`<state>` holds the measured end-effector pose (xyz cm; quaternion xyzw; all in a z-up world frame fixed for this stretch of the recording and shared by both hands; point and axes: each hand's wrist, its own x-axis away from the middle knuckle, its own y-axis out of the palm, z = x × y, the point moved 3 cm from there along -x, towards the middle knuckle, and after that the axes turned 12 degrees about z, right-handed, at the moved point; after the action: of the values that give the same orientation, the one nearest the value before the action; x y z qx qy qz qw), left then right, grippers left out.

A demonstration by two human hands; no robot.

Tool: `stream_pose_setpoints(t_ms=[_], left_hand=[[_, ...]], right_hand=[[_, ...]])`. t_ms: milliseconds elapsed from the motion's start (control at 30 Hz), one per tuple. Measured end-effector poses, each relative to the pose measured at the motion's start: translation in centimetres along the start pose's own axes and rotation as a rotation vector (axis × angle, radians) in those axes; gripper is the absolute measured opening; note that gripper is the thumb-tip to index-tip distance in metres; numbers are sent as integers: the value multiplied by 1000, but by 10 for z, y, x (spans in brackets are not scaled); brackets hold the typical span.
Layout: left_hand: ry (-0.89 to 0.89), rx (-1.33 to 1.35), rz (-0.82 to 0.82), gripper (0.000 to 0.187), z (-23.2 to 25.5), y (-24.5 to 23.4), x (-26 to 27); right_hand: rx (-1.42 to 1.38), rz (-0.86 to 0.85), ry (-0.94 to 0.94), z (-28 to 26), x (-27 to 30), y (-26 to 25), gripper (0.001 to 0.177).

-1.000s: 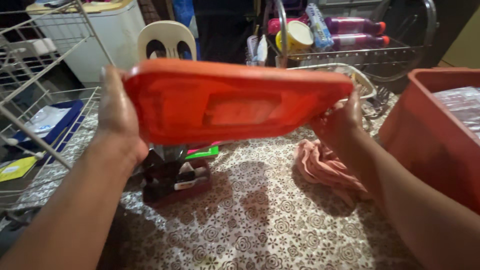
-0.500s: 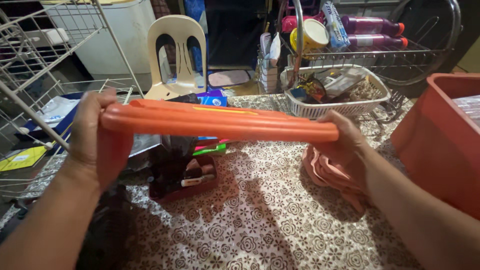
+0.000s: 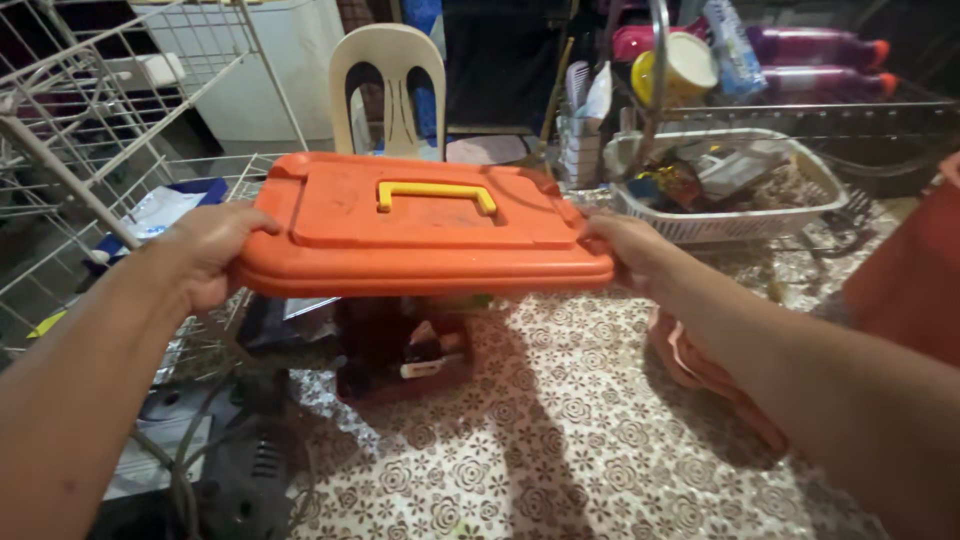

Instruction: The person scrubs the lid of an orange plastic container with a toothbrush, then wipes it with a pink cloth. They flip the lid to clean the underside and set it aside. Finally, they remove several items from a larger orange bin and place them on the table.

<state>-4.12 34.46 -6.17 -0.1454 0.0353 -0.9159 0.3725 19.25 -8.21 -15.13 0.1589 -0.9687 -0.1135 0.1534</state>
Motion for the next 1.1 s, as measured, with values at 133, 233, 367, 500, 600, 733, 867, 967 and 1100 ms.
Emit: stream_pose_setpoints(t_ms=[133,233,367,500,600,733,867,967,1100], left_hand=[[81,-26,-112,33,-27,2,-56],[90,-63,-52,34,-48,2,-89],[135,-140,65,34,-68,6,-118],[175,-133,87,35,-78,7,-129],[205,-120,52,38,-80,7,-125],[207,-211,126,45,-81,6,-109],[184,-295,203,52,-76,13,-93],[153,-354,267,57,-70,15,-82],[117,-346,267,57,-65,24,-68]], right_hand=[[151,27,-59,13,-43,15,43],[277,62,-89,22,-75,22,50],[252,-74,-143,31,-103,38,56],[339,-79,-176,35,-116,51,65],[340,98,19,46,-119,53,70],[310,-97,-94,54,-116,61,72],[387,-118,-107,61,-113,59,69],[428,-77,-94,65,-114,59,62],[517,-44,-162,72,-114,51,51]])
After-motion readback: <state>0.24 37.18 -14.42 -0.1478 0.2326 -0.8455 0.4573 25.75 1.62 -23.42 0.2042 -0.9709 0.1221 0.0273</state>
